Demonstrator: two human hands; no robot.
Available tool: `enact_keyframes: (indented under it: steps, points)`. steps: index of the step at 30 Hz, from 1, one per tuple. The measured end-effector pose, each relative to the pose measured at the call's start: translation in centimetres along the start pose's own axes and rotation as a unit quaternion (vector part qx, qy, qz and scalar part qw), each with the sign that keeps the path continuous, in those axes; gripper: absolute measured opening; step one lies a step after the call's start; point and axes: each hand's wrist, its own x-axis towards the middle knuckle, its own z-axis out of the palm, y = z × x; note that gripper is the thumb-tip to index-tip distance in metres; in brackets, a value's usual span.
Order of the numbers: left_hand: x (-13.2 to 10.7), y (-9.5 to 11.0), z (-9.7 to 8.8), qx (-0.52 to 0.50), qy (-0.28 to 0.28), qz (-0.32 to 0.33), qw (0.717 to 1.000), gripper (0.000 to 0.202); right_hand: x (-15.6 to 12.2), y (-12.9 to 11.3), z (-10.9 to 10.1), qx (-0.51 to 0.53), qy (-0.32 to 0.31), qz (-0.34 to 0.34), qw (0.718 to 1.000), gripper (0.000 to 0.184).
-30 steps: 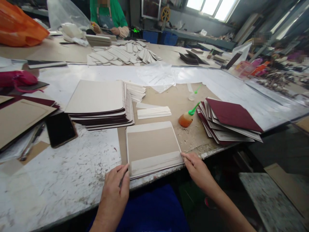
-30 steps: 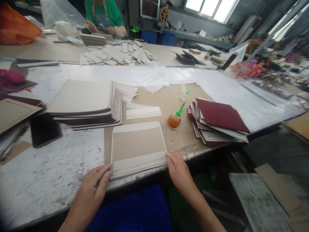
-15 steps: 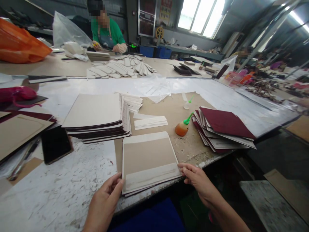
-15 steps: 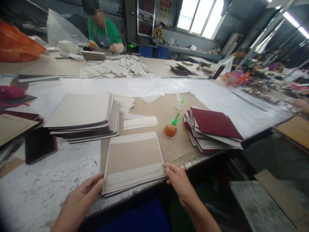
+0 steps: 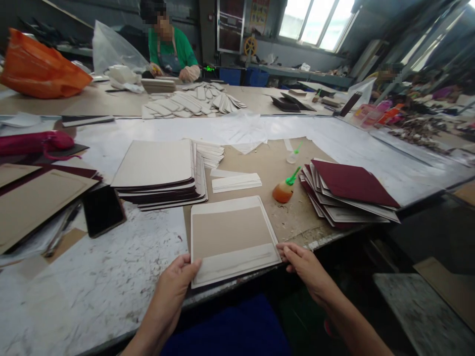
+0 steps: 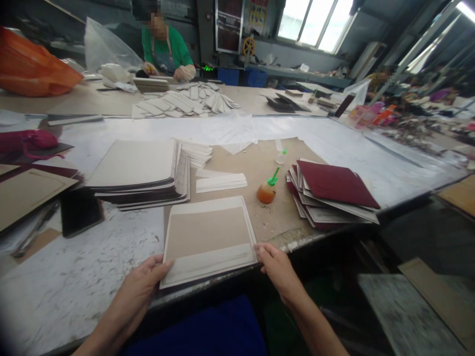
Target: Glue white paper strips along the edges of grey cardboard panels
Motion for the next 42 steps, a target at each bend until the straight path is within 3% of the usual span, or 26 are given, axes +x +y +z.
enact_keyframes:
  steps: [4, 8, 15, 27, 42]
  points:
    - [-0.3, -0.4, -0.2, -0.028, 0.011, 0.006, 1.000, 0.047, -0.3, 0.6, 0.2, -0.018, 0.052, -0.034, 0.998, 0.041]
    - [-1.0, -0.6, -0.2, -0.046, -0.007, 0.002, 0.999, 0.044, -1.2, 0.2, 0.3, 0.108, -0.023, 0.011, 0.994, 0.045]
    - [-2.0, -1.1, -0.1, -0.058, -0.054, 0.016, 0.997, 0.037, -2.3, -0.1, 0.5, 0.271, -0.095, 0.102, 0.952, 0.042]
    - [-2.9, -1.9, 0.3, -0.074, -0.068, 0.012, 0.995, 0.047, -3.7, -0.1, 1.6, 0.317, -0.055, 0.084, 0.943, 0.045]
    - [-3.9, -0.4, -0.1, -0.103, -0.042, 0.033, 0.993, 0.058, -4.3, -1.5, 2.6, 0.316, -0.055, 0.053, 0.946, 0.047]
